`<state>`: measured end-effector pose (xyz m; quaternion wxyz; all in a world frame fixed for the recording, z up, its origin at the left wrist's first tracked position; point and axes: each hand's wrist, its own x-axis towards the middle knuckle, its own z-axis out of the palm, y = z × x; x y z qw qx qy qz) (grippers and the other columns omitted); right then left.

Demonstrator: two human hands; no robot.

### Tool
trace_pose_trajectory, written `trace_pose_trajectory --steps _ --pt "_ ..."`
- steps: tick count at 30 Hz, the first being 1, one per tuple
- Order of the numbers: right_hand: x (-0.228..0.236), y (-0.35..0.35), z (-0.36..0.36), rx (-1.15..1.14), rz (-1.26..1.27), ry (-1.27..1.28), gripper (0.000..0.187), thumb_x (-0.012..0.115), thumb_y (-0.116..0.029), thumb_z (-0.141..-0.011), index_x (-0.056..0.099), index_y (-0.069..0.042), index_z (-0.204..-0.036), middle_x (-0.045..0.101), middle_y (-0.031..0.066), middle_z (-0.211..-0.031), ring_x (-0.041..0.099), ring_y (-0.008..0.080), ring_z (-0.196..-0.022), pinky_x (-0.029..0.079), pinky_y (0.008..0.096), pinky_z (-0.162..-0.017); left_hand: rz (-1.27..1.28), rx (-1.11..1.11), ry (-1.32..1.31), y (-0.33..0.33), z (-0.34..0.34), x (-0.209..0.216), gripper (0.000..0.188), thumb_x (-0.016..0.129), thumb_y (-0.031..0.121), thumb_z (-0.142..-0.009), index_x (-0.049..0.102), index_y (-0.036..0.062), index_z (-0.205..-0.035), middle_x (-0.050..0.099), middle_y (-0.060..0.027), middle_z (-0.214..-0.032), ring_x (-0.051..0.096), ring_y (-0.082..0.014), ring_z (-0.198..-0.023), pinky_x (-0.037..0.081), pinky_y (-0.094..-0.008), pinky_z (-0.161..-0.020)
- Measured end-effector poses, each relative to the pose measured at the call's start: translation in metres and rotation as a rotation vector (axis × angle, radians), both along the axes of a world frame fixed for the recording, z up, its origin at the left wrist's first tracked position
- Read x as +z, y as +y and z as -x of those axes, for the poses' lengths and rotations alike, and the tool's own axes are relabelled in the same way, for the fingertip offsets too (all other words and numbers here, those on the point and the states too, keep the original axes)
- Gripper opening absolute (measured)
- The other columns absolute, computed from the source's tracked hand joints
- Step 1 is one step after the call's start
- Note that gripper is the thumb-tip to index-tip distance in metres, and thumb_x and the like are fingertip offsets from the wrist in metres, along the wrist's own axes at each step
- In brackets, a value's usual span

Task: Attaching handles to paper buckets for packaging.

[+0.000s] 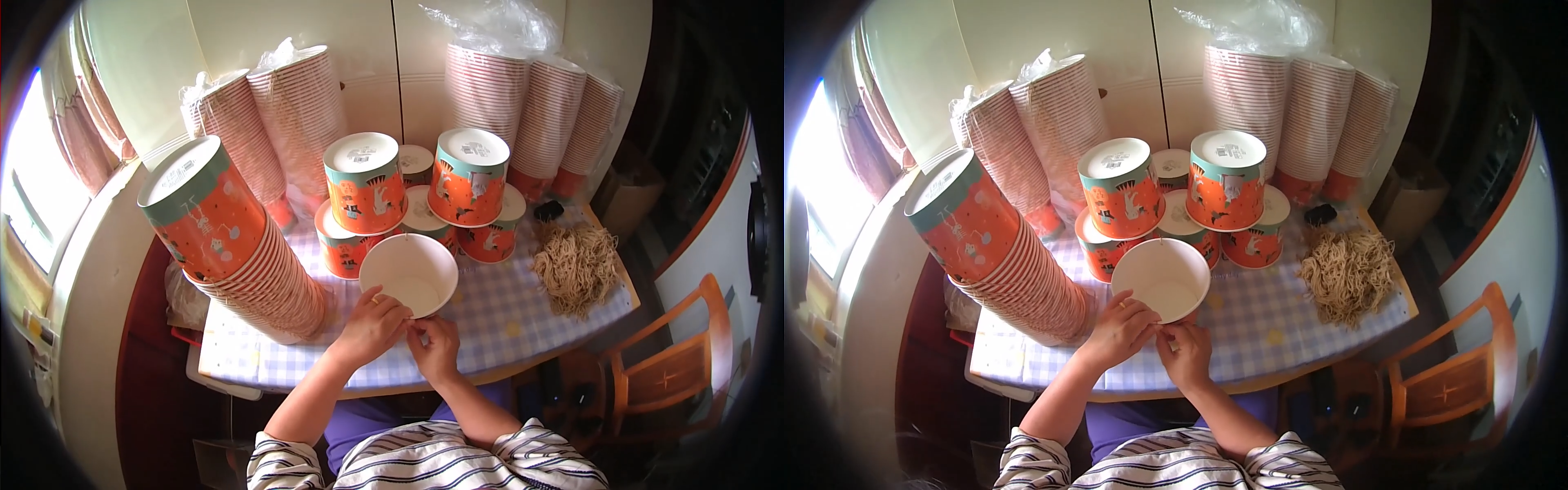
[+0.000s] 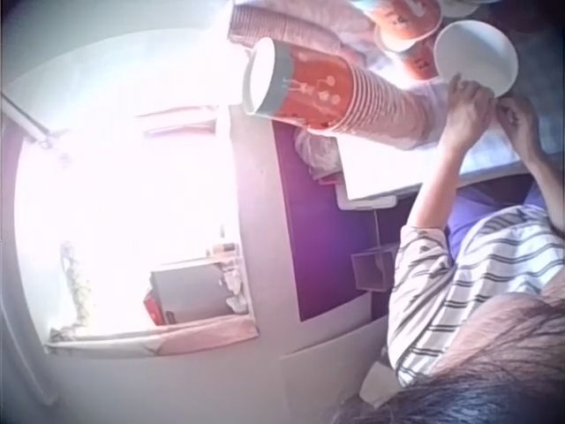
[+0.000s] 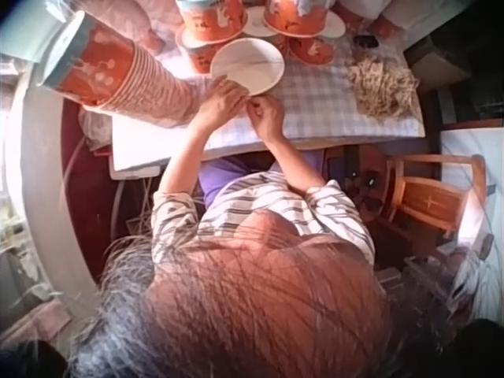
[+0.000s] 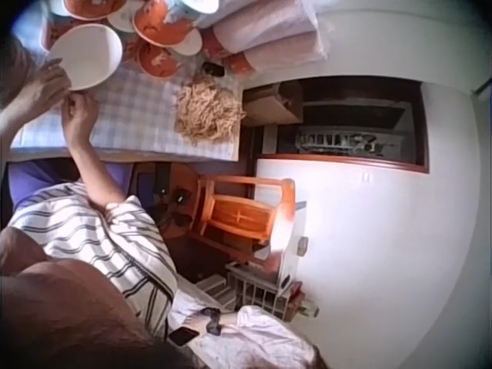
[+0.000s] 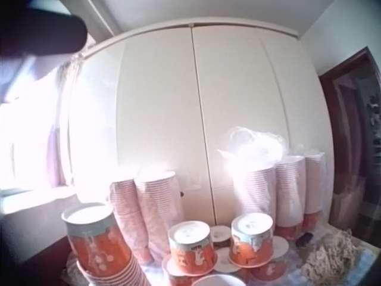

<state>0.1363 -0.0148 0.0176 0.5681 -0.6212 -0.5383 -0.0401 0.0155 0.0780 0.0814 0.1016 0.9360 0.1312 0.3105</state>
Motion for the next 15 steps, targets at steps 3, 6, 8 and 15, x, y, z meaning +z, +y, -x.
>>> trace_pose_trajectory --steps 3,6,8,15 --pt "-0.0012 -0.0005 0.0004 0.007 0.006 0.016 0.015 0.073 -0.007 -0.069 0.061 -0.01 -0.079 0.062 0.0015 -0.07 0.06 0.0211 -0.066 0.04 0.0357 -0.065 0.0 0.009 -0.004 -0.0016 0.0 -0.0017 0.015 0.066 0.013 -0.077 0.061 0.0088 -0.09 0.061 -0.0042 -0.086 0.06 -0.0222 -0.088 0.039 -0.0443 -0.096" --pt "-0.0009 0.0003 0.0 0.002 -0.004 0.002 0.015 0.073 -0.007 -0.07 0.061 -0.01 -0.079 0.062 0.0017 -0.069 0.06 0.0211 -0.065 0.039 0.0355 -0.064 -0.008 0.022 -0.003 -0.0017 -0.0014 -0.0034 0.014 0.066 0.013 -0.077 0.061 0.0086 -0.09 0.061 -0.0043 -0.085 0.06 -0.0222 -0.087 0.038 -0.0438 -0.096" --pt "-0.0013 -0.0009 0.0012 -0.008 -0.015 -0.012 0.015 0.072 -0.007 -0.07 0.061 -0.01 -0.079 0.062 0.0017 -0.069 0.06 0.0213 -0.064 0.039 0.0353 -0.063 -0.004 0.019 -0.005 -0.0028 -0.0006 -0.004 0.014 0.066 0.013 -0.077 0.061 0.0086 -0.09 0.061 -0.0042 -0.085 0.06 -0.0221 -0.087 0.038 -0.0437 -0.096" --pt "-0.001 -0.0019 -0.0023 0.068 0.005 0.101 0.017 0.072 -0.004 -0.069 0.061 -0.007 -0.081 0.064 0.0053 -0.072 0.063 0.0235 -0.064 0.045 0.036 -0.061 0.03 0.003 -0.015 -0.0012 -0.0024 -0.0052 0.013 0.065 0.013 -0.078 0.061 0.0085 -0.089 0.06 -0.0038 -0.085 0.059 -0.0217 -0.088 0.037 -0.0434 -0.096"
